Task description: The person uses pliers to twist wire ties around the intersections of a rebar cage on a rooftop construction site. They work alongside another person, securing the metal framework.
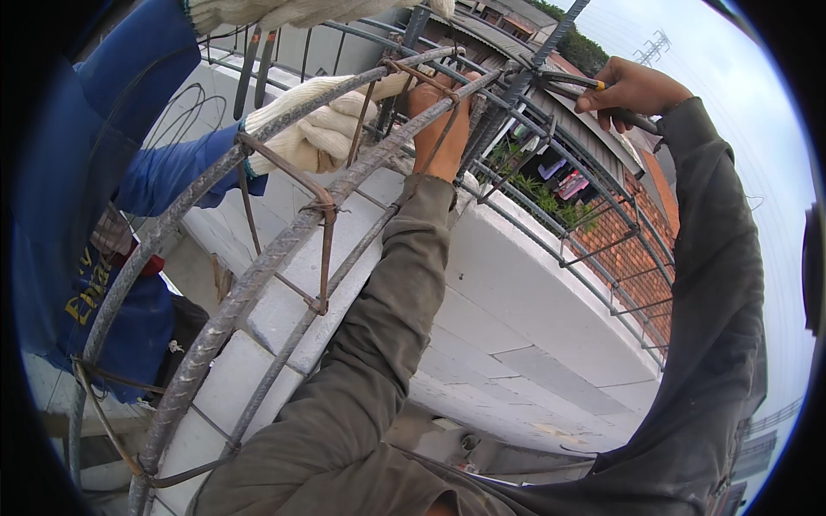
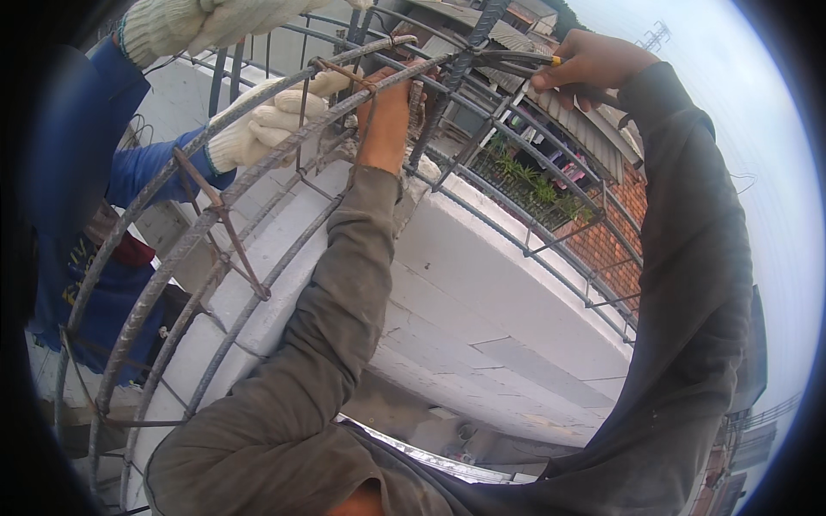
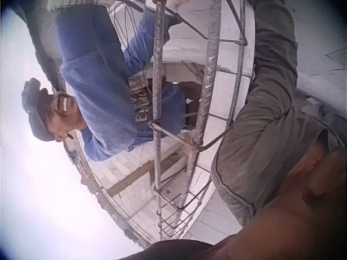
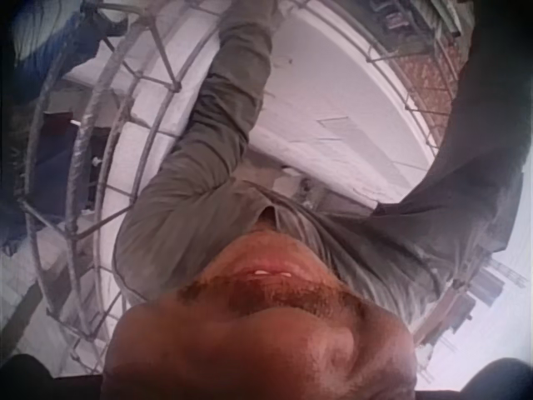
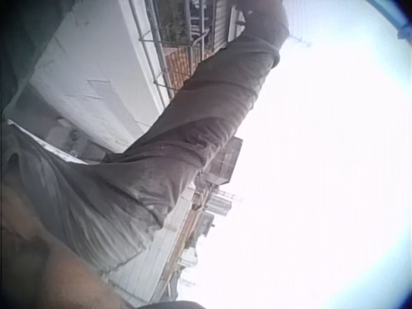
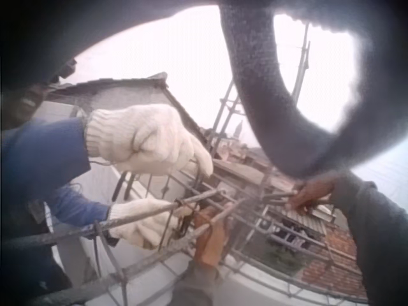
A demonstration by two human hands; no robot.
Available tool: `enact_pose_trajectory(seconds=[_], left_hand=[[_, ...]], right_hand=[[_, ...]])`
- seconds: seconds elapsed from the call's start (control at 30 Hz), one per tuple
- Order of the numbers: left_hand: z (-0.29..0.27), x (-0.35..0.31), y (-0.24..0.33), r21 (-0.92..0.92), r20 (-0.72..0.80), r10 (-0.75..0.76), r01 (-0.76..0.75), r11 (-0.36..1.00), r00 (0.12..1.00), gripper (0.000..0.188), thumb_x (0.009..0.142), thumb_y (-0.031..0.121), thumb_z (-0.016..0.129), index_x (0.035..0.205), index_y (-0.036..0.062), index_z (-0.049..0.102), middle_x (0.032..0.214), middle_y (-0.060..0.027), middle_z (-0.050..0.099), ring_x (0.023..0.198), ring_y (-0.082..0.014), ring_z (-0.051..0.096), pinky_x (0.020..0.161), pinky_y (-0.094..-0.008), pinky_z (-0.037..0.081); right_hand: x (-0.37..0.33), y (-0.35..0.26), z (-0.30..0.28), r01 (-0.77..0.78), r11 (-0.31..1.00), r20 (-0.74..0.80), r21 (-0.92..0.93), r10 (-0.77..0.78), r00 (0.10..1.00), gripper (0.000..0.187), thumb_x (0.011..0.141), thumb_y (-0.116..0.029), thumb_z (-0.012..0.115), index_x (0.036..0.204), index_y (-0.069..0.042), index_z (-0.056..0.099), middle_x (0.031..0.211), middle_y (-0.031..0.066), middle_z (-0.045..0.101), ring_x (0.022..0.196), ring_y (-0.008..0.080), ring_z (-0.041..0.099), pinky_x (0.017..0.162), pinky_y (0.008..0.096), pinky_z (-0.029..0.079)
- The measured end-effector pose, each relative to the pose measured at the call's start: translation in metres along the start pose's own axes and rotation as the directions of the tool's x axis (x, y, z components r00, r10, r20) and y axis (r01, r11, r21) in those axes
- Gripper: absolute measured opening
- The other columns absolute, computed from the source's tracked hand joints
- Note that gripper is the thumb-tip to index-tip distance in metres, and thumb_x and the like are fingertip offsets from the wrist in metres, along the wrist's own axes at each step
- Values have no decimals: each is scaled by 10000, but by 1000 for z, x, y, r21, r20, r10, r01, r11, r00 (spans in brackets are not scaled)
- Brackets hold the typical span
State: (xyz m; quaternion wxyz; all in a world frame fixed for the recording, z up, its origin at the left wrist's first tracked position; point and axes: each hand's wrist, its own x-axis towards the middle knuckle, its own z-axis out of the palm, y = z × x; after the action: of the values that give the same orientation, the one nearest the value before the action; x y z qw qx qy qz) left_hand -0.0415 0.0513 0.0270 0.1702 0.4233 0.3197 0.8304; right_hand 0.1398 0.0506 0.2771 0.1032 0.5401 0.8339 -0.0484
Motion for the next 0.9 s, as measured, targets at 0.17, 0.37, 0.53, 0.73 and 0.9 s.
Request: enact_pose_trajectory(seconds=[0.17,0.37,0.53,0.73,0.9], left_hand=[[2,-4,-3,-206,-23,-182,174,963,983,282,994,123,591,780,-42,672,680,-49,579,623,-136,497,573,-377,399],[-1,0,10,-303,-10,-298,281,911,954,298,971,112,580,714,-35,620,639,-36,554,610,-129,478,580,-358,389],[-11,-13,12,-181,-112,-245,222,958,963,250,980,156,620,847,-49,676,787,-100,670,699,-191,603,656,-382,464],[30,-135,63,256,-30,425,-405,878,904,709,942,232,671,1524,14,331,1560,-292,232,1459,-454,225,1172,-549,230],[34,-140,34,273,198,468,-507,817,861,802,860,291,785,1482,17,359,1486,-286,348,1349,-412,367,1082,-540,313]], right_hand=[[-9,2,13,66,873,-362,-482,-267,893,344,902,-372,780,883,-30,746,716,92,706,646,241,701,566,376,536],[-8,13,72,-212,735,-648,-644,-376,662,400,919,-464,721,999,-78,649,812,129,702,784,350,694,652,477,532],[-21,-12,64,-180,733,-569,-656,-324,756,364,884,-423,769,971,-80,684,875,150,714,879,341,725,722,475,577],[-21,-17,26,-78,712,-463,-698,-366,807,357,783,-281,837,1027,-62,696,938,153,721,921,360,718,828,492,583],[-24,2,53,-15,569,-466,-822,-658,591,509,804,-288,819,1244,-190,584,1107,14,597,1081,246,648,806,451,562]])
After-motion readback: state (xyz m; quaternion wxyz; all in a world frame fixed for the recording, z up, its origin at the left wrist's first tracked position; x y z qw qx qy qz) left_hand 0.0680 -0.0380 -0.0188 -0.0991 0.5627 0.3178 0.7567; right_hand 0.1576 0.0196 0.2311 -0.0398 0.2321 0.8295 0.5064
